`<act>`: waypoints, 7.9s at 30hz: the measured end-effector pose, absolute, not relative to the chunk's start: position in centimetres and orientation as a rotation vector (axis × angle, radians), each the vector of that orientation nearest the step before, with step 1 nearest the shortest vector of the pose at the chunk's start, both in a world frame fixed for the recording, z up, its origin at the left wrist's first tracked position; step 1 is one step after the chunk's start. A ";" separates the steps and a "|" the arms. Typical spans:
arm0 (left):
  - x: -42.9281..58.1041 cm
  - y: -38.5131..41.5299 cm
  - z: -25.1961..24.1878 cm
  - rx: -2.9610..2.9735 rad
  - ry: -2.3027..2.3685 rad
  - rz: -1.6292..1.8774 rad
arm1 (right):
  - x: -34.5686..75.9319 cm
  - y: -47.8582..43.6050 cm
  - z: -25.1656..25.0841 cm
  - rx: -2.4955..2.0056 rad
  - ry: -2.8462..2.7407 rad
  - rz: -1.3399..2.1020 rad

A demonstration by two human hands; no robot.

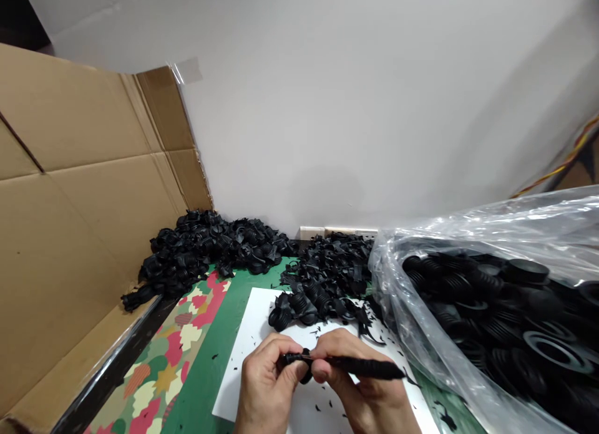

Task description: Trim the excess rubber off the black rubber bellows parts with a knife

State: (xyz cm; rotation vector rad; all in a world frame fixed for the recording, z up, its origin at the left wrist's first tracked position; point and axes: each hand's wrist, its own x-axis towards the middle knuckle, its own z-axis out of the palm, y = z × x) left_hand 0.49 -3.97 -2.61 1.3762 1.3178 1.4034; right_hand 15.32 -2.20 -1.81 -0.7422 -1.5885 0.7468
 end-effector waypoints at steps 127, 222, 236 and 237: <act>0.0 -3.5 -0.5 1.162 1.274 1.009 | 15.1 -1.8 -0.6 -1.042 -1.611 1.231; 0.8 -5.1 -1.6 1.250 1.557 1.267 | 14.0 -2.0 -1.1 -1.324 -1.496 1.139; 1.1 -4.7 -1.4 1.025 1.615 1.297 | 14.4 -0.9 -3.3 -1.205 -1.251 1.409; 1.1 -4.7 -1.4 1.028 1.619 1.297 | 14.4 -0.8 -3.4 -1.201 -1.245 1.409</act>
